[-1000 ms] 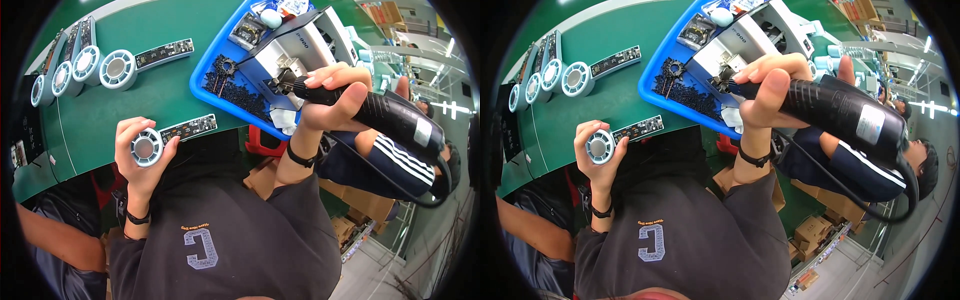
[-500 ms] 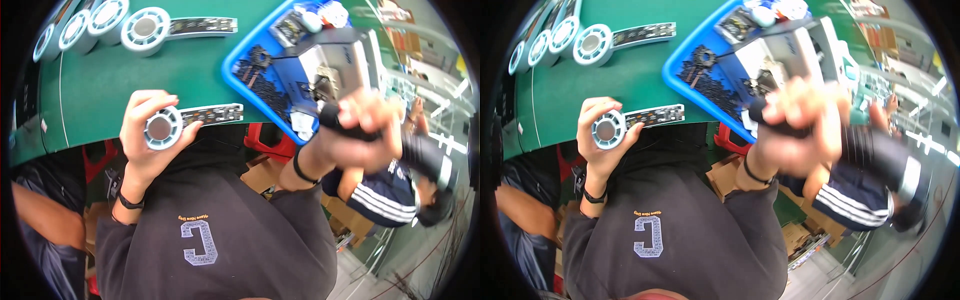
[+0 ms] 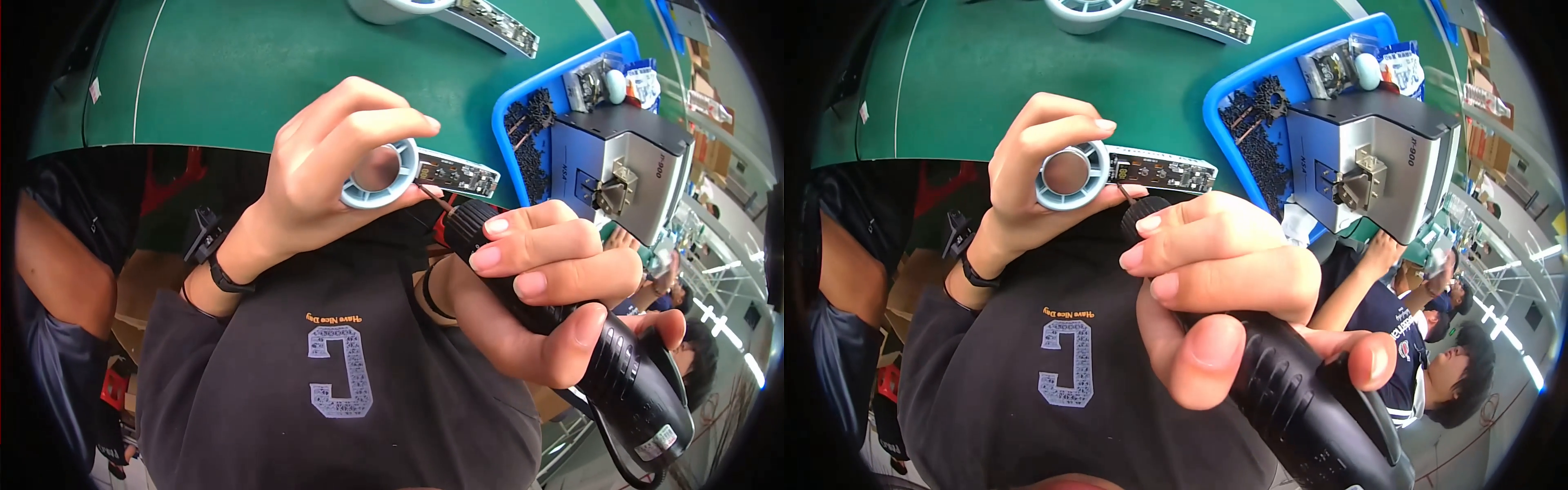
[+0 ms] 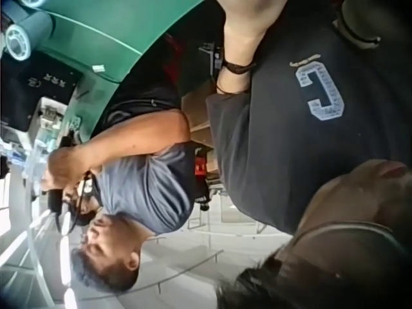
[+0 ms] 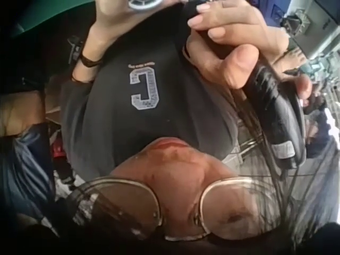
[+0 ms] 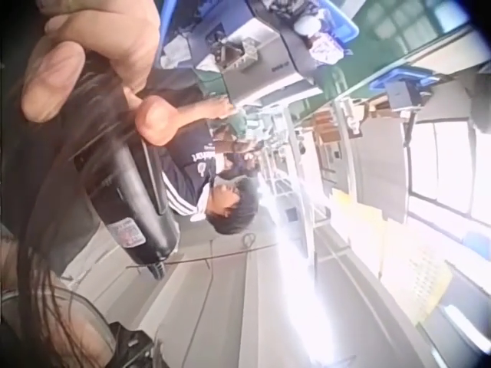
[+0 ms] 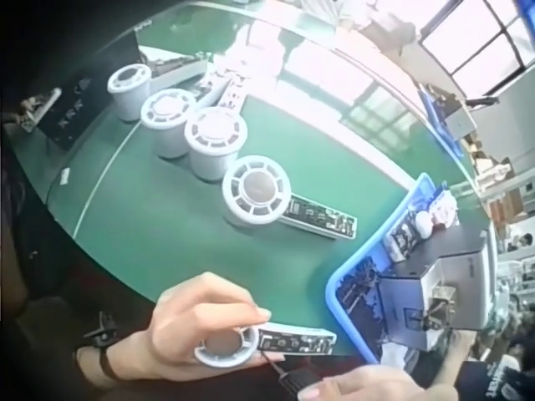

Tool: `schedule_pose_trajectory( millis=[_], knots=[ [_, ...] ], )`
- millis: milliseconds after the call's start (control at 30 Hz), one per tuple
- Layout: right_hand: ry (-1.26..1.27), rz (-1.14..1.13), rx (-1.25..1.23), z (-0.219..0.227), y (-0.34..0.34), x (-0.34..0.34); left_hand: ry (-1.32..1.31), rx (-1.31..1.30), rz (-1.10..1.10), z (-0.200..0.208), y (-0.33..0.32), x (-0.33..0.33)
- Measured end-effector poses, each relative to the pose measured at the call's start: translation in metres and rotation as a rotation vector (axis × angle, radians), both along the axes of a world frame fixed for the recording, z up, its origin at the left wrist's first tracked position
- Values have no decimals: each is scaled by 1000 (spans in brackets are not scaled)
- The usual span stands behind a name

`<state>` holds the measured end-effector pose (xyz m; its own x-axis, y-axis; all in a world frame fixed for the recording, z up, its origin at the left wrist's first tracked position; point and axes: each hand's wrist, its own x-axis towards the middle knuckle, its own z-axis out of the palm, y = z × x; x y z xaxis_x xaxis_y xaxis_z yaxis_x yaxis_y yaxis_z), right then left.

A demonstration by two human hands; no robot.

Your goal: Use an electric screwdriver to assemble components on a printed circuit board at a manufacturing station.

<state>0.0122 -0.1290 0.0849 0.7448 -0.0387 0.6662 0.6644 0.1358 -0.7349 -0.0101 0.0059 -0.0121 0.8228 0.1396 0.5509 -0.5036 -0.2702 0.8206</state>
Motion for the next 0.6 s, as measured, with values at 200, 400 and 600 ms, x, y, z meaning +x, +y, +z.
schedule_pose_trajectory(
  millis=[200, 400, 600],
  knots=[
    [3, 59, 82, -1, 4, -1, 17, -45, 15, -2, -1, -2],
    [24, 93, 60, 4, -2, 1, -41, 42, -48, -3, 2, 3],
    [23, 146, -4, 0, 3, 2, -17, -5, -2, -2, -1, 0]
  ],
)
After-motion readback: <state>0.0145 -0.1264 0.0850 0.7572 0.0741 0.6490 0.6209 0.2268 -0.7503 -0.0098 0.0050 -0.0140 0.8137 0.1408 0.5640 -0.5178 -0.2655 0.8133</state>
